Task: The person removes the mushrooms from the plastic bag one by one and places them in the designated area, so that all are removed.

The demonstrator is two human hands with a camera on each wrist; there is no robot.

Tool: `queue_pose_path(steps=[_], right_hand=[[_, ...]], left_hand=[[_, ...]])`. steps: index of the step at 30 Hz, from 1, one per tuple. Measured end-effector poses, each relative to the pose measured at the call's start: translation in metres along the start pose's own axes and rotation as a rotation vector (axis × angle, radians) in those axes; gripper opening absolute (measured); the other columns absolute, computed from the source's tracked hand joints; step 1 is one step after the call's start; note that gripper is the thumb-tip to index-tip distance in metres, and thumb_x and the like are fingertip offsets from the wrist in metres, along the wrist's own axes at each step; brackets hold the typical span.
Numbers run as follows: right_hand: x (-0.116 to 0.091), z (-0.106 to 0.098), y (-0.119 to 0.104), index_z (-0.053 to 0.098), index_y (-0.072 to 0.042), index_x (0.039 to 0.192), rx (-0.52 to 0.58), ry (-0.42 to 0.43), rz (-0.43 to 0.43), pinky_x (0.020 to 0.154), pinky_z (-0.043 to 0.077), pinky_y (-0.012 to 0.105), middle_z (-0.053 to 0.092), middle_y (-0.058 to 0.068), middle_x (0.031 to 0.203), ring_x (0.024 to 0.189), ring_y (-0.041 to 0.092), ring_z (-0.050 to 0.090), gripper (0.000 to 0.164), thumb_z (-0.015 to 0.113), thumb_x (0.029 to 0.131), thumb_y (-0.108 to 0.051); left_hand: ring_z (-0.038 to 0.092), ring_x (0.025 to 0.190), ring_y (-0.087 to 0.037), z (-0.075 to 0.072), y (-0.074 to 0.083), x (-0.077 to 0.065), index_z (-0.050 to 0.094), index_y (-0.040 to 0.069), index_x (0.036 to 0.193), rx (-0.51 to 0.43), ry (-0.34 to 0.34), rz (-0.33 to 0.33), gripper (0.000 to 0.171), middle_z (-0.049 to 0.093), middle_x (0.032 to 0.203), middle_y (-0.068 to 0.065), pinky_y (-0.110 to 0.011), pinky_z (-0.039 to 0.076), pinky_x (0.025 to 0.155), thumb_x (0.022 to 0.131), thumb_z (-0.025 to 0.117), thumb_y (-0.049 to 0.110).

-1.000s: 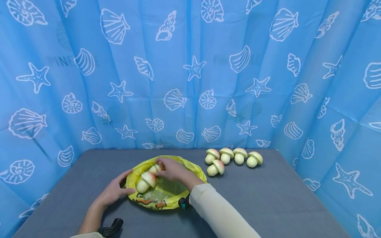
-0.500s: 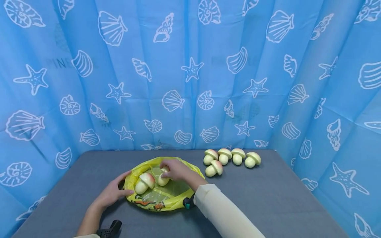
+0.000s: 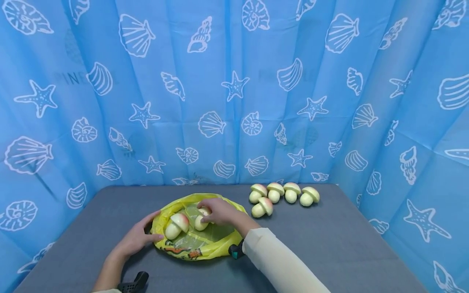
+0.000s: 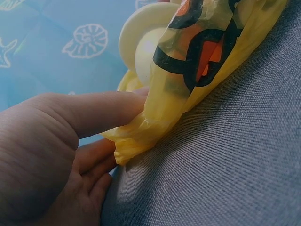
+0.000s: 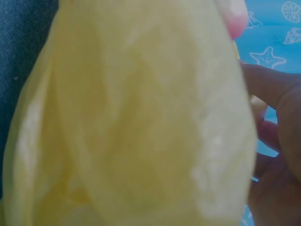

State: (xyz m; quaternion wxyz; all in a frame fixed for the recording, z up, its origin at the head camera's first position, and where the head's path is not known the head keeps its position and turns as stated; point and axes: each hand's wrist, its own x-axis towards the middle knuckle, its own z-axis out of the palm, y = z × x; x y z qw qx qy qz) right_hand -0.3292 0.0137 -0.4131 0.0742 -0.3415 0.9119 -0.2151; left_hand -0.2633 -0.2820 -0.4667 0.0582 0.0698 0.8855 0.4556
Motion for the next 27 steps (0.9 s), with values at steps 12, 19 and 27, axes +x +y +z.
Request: queue_pose_path(steps=[12, 19, 27], right_hand=[[-0.014, -0.01, -0.001, 0.061, -0.02, 0.132, 0.013, 0.048, -0.016, 0.08, 0.044, 0.029, 0.063, -0.006, 0.119, 0.096, 0.008, 0.056, 0.043, 0.071, 0.091, -0.026], [-0.031, -0.017, 0.002, 0.062, -0.016, 0.13, 0.045, 0.118, -0.062, 0.072, 0.045, 0.028, 0.064, -0.003, 0.112, 0.085, 0.008, 0.055, 0.043, 0.073, 0.089, -0.024], [-0.05, -0.027, 0.011, 0.06, -0.014, 0.133, 0.101, 0.185, -0.055, 0.072, 0.047, 0.03, 0.061, 0.001, 0.126, 0.091, 0.012, 0.056, 0.046, 0.072, 0.09, -0.026]], left_hand=[[0.02, 0.138, -0.05, 0.0, 0.002, 0.0, 0.026, 0.0, 0.152, -0.011, -0.005, -0.011, 0.092, 0.023, 0.153, -0.03, -0.064, 0.021, 0.108, 0.083, 0.076, 0.035], [0.02, 0.138, -0.05, 0.0, 0.001, 0.0, 0.026, 0.001, 0.152, -0.002, -0.005, -0.012, 0.092, 0.023, 0.153, -0.031, -0.065, 0.021, 0.107, 0.084, 0.076, 0.036], [0.02, 0.138, -0.05, 0.0, 0.0, 0.001, 0.026, 0.001, 0.152, 0.009, -0.006, -0.019, 0.092, 0.023, 0.153, -0.031, -0.065, 0.021, 0.107, 0.083, 0.076, 0.036]])
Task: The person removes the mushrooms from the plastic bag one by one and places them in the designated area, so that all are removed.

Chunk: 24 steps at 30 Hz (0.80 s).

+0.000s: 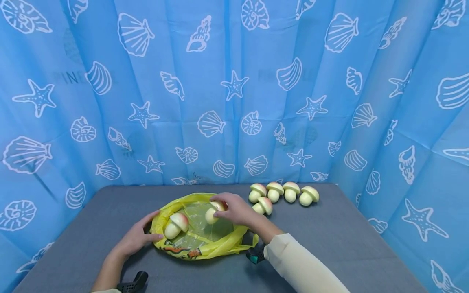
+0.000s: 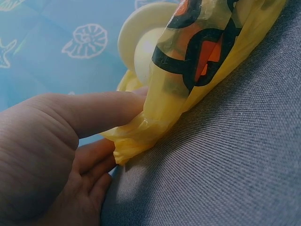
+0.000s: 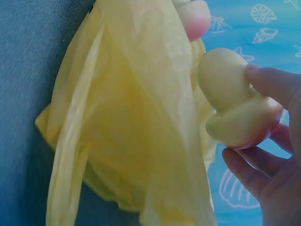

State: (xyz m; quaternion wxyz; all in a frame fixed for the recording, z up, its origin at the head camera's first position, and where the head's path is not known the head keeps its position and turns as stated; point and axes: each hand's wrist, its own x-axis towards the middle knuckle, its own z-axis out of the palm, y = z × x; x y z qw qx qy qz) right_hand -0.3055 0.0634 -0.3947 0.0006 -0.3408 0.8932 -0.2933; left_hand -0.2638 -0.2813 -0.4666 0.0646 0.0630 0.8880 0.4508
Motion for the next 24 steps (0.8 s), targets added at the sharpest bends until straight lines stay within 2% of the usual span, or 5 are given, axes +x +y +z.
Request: queue_pose_path(steps=[8, 16, 20, 24], right_hand=[[-0.018, -0.015, 0.009, 0.059, -0.012, 0.133, 0.039, 0.068, -0.014, 0.077, 0.048, 0.033, 0.058, 0.004, 0.131, 0.1, 0.016, 0.057, 0.047, 0.072, 0.09, -0.021], [-0.041, -0.027, 0.022, 0.062, -0.013, 0.129, -0.062, 0.163, -0.062, 0.09, 0.048, 0.041, 0.06, 0.003, 0.13, 0.12, 0.022, 0.054, 0.045, 0.075, 0.087, -0.021], [-0.052, -0.032, 0.026, 0.063, -0.014, 0.127, -0.122, 0.204, -0.091, 0.088, 0.049, 0.041, 0.061, 0.002, 0.128, 0.116, 0.02, 0.056, 0.045, 0.077, 0.085, -0.021], [-0.062, -0.034, 0.031, 0.063, -0.012, 0.125, -0.122, 0.215, -0.119, 0.082, 0.049, 0.038, 0.062, 0.003, 0.126, 0.105, 0.017, 0.059, 0.044, 0.078, 0.084, -0.018]], left_hand=[[0.021, 0.137, -0.051, -0.001, 0.002, 0.0, 0.025, 0.0, 0.152, 0.008, 0.005, -0.007, 0.093, 0.023, 0.152, -0.031, -0.066, 0.022, 0.106, 0.083, 0.076, 0.036], [0.021, 0.138, -0.05, 0.0, 0.002, 0.0, 0.025, 0.0, 0.152, -0.01, 0.002, -0.007, 0.093, 0.023, 0.152, -0.031, -0.065, 0.023, 0.106, 0.084, 0.076, 0.036], [0.02, 0.138, -0.05, 0.0, 0.002, 0.0, 0.025, 0.001, 0.153, -0.011, -0.001, -0.004, 0.092, 0.022, 0.153, -0.03, -0.065, 0.021, 0.107, 0.084, 0.076, 0.036], [0.02, 0.138, -0.051, -0.001, 0.0, 0.0, 0.024, 0.001, 0.153, -0.015, -0.003, 0.0, 0.091, 0.022, 0.153, -0.031, -0.066, 0.022, 0.105, 0.085, 0.075, 0.035]])
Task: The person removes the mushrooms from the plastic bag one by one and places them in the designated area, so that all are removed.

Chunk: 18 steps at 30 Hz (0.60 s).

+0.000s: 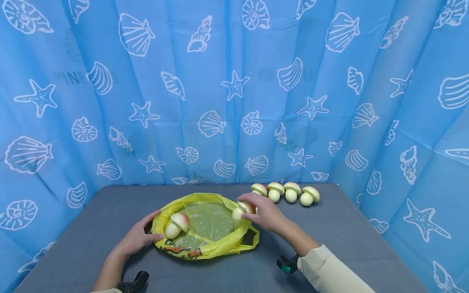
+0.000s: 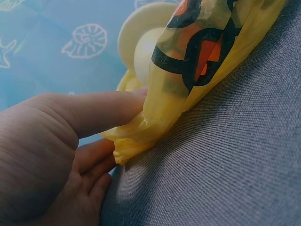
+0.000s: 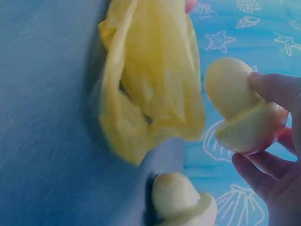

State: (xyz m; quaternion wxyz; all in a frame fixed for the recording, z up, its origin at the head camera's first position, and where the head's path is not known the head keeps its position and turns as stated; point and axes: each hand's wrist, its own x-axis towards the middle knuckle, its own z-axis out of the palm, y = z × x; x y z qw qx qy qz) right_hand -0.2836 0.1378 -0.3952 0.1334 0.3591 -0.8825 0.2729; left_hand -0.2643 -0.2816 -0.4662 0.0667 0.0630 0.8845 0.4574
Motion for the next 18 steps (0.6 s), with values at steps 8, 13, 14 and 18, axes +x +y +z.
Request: queue_pose_path(steps=[8, 13, 14, 18], right_hand=[[-0.025, -0.007, 0.011, 0.064, -0.009, 0.125, 0.032, 0.012, 0.024, 0.08, 0.049, 0.04, 0.063, 0.003, 0.123, 0.106, 0.02, 0.058, 0.045, 0.079, 0.082, -0.016], [-0.041, -0.011, 0.022, 0.064, -0.008, 0.125, 0.046, 0.014, 0.075, 0.074, 0.051, 0.038, 0.063, 0.005, 0.122, 0.094, 0.017, 0.058, 0.045, 0.079, 0.082, -0.015], [-0.044, -0.012, 0.024, 0.064, -0.007, 0.125, 0.049, 0.013, 0.081, 0.073, 0.051, 0.039, 0.063, 0.006, 0.122, 0.092, 0.017, 0.058, 0.045, 0.078, 0.082, -0.014], [-0.054, -0.016, 0.032, 0.063, -0.006, 0.124, 0.069, 0.0, 0.116, 0.074, 0.051, 0.04, 0.064, 0.008, 0.12, 0.094, 0.018, 0.059, 0.045, 0.078, 0.082, -0.014]], left_hand=[[0.021, 0.138, -0.05, 0.0, 0.0, -0.001, 0.026, 0.001, 0.152, -0.007, 0.003, 0.007, 0.091, 0.023, 0.153, -0.031, -0.065, 0.023, 0.106, 0.085, 0.075, 0.035], [0.02, 0.139, -0.05, 0.0, 0.001, -0.001, 0.026, 0.001, 0.152, -0.001, 0.006, 0.014, 0.091, 0.023, 0.153, -0.03, -0.065, 0.022, 0.107, 0.084, 0.076, 0.035], [0.019, 0.139, -0.049, 0.0, 0.002, -0.001, 0.026, 0.001, 0.152, 0.0, 0.006, 0.015, 0.091, 0.023, 0.153, -0.03, -0.065, 0.021, 0.107, 0.084, 0.076, 0.035], [0.021, 0.138, -0.049, 0.0, 0.002, -0.002, 0.026, 0.001, 0.152, -0.01, 0.003, 0.01, 0.091, 0.024, 0.153, -0.03, -0.065, 0.022, 0.106, 0.084, 0.076, 0.035]])
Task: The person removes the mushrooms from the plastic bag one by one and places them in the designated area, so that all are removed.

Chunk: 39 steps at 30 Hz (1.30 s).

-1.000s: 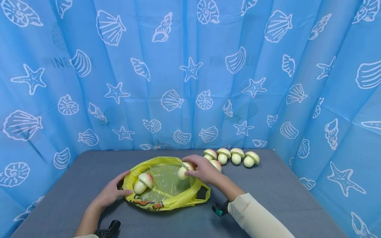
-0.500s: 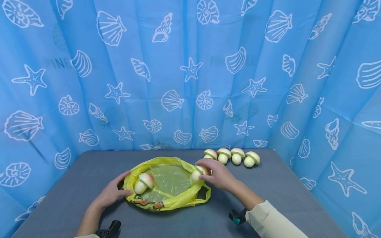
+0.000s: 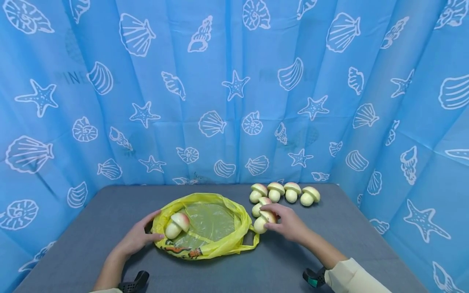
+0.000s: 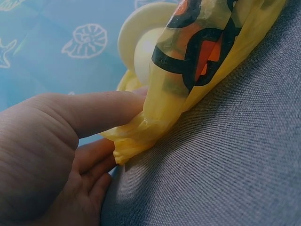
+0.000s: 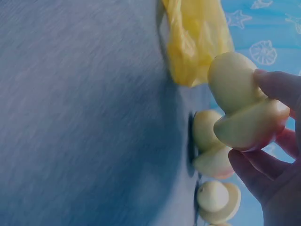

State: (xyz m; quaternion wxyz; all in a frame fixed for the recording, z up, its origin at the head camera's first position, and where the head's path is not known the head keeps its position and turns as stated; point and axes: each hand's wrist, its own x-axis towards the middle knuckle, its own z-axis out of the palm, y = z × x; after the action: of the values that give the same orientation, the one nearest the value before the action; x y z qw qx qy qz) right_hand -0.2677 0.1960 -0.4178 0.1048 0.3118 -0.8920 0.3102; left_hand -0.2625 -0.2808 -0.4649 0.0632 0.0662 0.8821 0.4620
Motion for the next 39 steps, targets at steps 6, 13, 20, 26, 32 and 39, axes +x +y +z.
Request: queue_pose_path(steps=[6, 13, 20, 26, 32, 39], right_hand=[[-0.009, -0.004, 0.013, 0.063, -0.006, 0.125, 0.002, -0.031, 0.052, 0.075, 0.051, 0.038, 0.064, 0.007, 0.119, 0.095, 0.017, 0.059, 0.046, 0.078, 0.083, -0.015], [-0.014, -0.006, 0.025, 0.064, -0.009, 0.122, -0.047, -0.058, 0.113, 0.078, 0.049, 0.038, 0.065, 0.004, 0.117, 0.099, 0.018, 0.059, 0.043, 0.079, 0.082, -0.016], [-0.014, -0.013, 0.036, 0.065, -0.009, 0.122, -0.054, -0.037, 0.15, 0.072, 0.046, 0.037, 0.065, 0.004, 0.114, 0.09, 0.015, 0.056, 0.041, 0.078, 0.083, -0.013], [-0.013, -0.017, 0.046, 0.065, -0.007, 0.122, -0.037, -0.013, 0.161, 0.074, 0.048, 0.04, 0.064, 0.007, 0.116, 0.094, 0.021, 0.059, 0.04, 0.076, 0.084, -0.011], [-0.011, -0.018, 0.055, 0.065, -0.005, 0.125, -0.048, 0.019, 0.199, 0.077, 0.049, 0.043, 0.064, 0.011, 0.119, 0.098, 0.025, 0.06, 0.042, 0.075, 0.085, -0.01], [-0.008, -0.016, 0.066, 0.062, -0.002, 0.127, -0.098, 0.055, 0.219, 0.077, 0.047, 0.043, 0.062, 0.016, 0.122, 0.1, 0.027, 0.059, 0.044, 0.074, 0.086, -0.009]], left_hand=[[0.024, 0.137, -0.049, 0.0, -0.001, 0.0, 0.026, 0.0, 0.152, -0.009, -0.006, -0.015, 0.091, 0.024, 0.152, -0.031, -0.063, 0.025, 0.106, 0.084, 0.075, 0.035], [0.018, 0.139, -0.05, 0.0, -0.001, 0.001, 0.025, 0.001, 0.152, -0.002, -0.006, -0.018, 0.091, 0.022, 0.153, -0.03, -0.065, 0.021, 0.107, 0.085, 0.075, 0.037], [0.016, 0.139, -0.05, -0.001, -0.001, 0.001, 0.026, 0.002, 0.153, 0.008, -0.005, -0.012, 0.091, 0.021, 0.154, -0.03, -0.067, 0.018, 0.107, 0.085, 0.074, 0.037], [0.016, 0.139, -0.05, -0.001, 0.0, 0.001, 0.026, 0.002, 0.152, 0.007, -0.002, -0.014, 0.09, 0.021, 0.154, -0.029, -0.067, 0.017, 0.107, 0.085, 0.074, 0.038], [0.016, 0.139, -0.05, -0.001, -0.001, 0.001, 0.026, 0.001, 0.152, -0.001, 0.002, -0.007, 0.09, 0.022, 0.154, -0.03, -0.066, 0.017, 0.108, 0.085, 0.075, 0.037], [0.018, 0.139, -0.05, -0.001, -0.001, 0.001, 0.026, 0.001, 0.152, 0.0, 0.0, -0.007, 0.09, 0.023, 0.153, -0.03, -0.066, 0.021, 0.107, 0.085, 0.075, 0.037]])
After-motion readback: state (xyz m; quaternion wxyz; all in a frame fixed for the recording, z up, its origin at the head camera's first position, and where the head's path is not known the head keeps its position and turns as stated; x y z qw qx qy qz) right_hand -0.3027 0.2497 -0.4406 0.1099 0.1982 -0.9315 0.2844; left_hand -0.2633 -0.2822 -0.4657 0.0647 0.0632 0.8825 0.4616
